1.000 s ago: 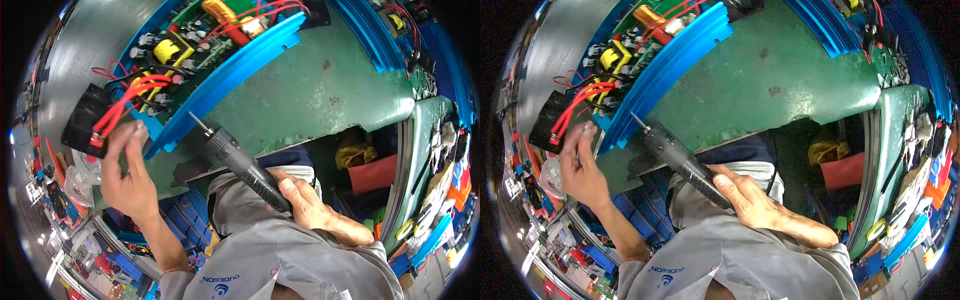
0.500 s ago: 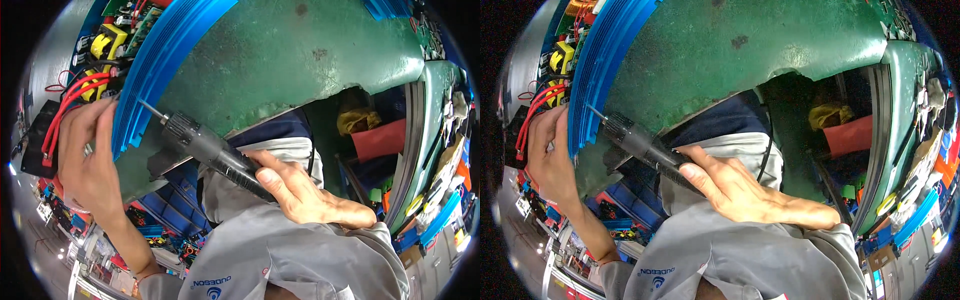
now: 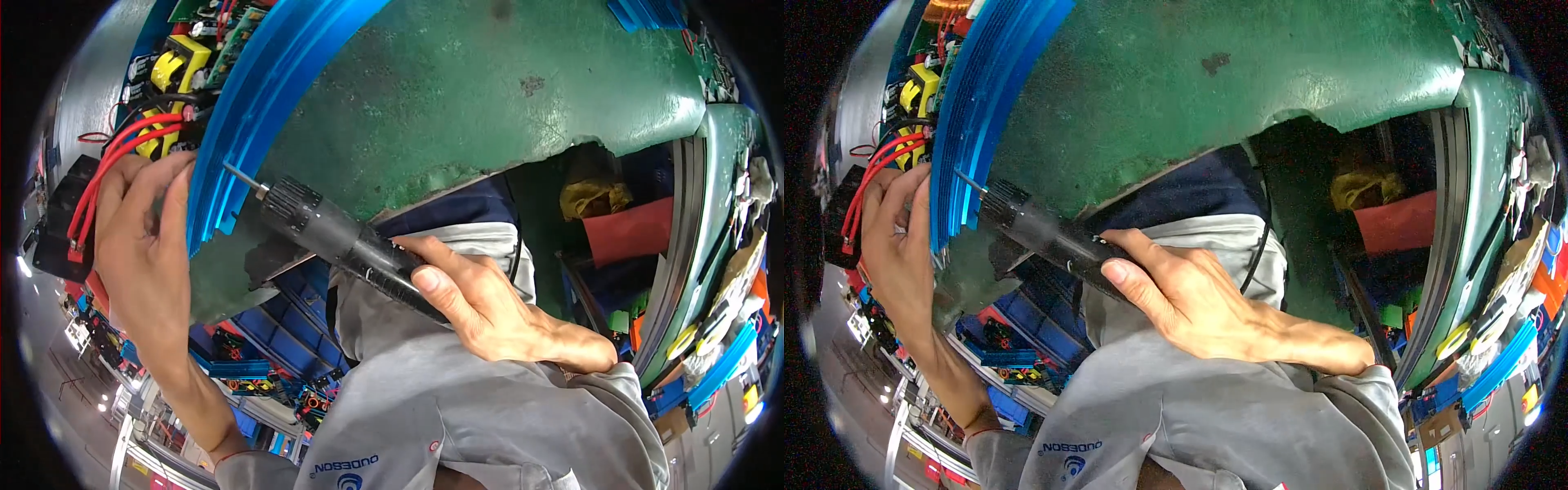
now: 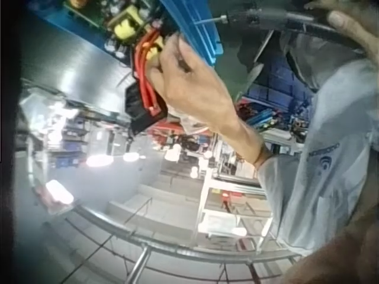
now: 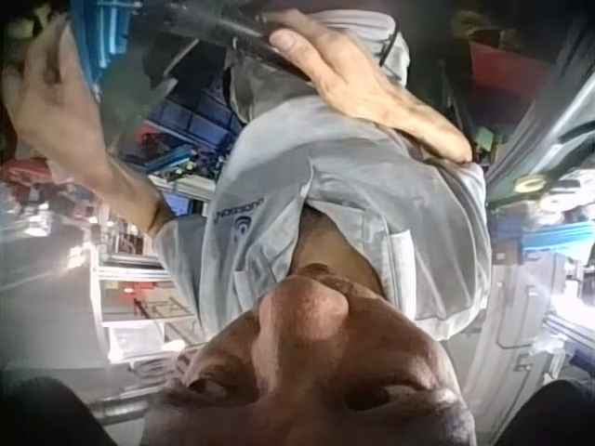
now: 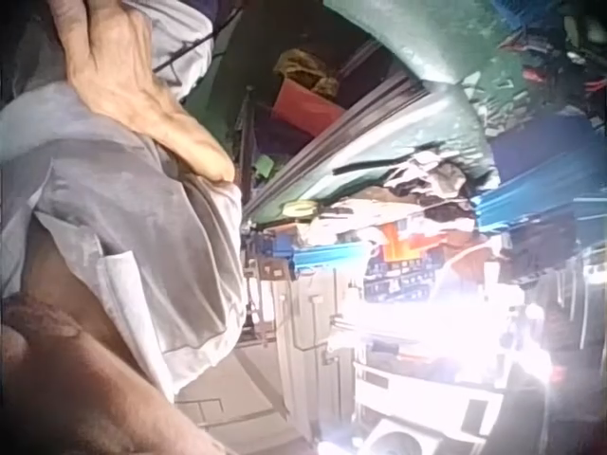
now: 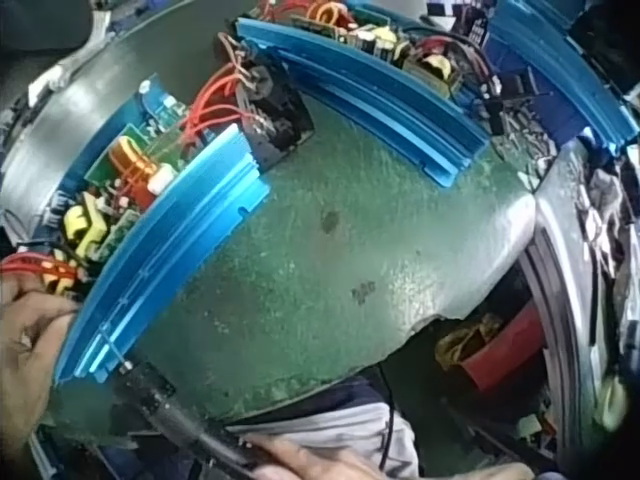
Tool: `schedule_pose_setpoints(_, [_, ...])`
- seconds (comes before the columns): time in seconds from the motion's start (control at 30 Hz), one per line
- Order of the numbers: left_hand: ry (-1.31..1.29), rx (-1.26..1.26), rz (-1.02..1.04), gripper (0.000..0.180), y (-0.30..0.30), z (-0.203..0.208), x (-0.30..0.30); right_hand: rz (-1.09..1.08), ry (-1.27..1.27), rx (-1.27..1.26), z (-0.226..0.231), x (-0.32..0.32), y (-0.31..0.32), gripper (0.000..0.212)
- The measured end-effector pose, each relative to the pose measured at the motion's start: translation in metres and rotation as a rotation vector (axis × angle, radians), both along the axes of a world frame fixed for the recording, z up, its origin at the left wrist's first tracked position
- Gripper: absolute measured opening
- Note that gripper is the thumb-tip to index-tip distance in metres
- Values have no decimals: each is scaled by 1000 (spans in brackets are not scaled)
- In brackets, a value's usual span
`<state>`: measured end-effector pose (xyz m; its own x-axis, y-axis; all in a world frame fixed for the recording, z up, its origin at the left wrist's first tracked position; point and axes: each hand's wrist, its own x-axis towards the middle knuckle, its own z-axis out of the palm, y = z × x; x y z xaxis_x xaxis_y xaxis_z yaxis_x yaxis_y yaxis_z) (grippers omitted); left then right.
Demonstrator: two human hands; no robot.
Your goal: Assembling electronic components into a power inverter housing using an electric screwdriver.
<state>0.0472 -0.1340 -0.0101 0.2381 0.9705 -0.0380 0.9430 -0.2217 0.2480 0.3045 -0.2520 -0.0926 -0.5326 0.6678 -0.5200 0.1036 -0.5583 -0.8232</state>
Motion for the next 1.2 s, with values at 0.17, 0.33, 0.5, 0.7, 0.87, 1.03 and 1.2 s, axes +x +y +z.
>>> schedule_pose_setpoints(0.17, [10,-56,22,11,-4,3,2,-38,174,-251,-7,1,-6,56])
schedule_pose_setpoints(0.33, [-141,-22,-51,17,-7,-6,-12,-94,461,-616,-16,-8,-8,94])
schedule_pose_setpoints(0.5, [-85,-76,-36,26,-5,9,-14,-85,387,-652,-5,-12,-10,108])
schedule_pose_setpoints(0.7, [11,-202,-155,41,-5,22,-16,-58,252,-612,-5,-13,-12,116])
schedule_pose_setpoints(0.87, [7,-191,-137,46,-13,20,-11,-70,167,-505,-5,-14,-13,116])
schedule_pose_setpoints(1.03, [139,-42,-235,45,-19,3,-20,-47,153,-301,-6,-10,-15,87])
schedule_pose_setpoints(1.2, [115,-46,-232,47,-17,2,-17,-81,215,-459,-20,-18,-20,93])
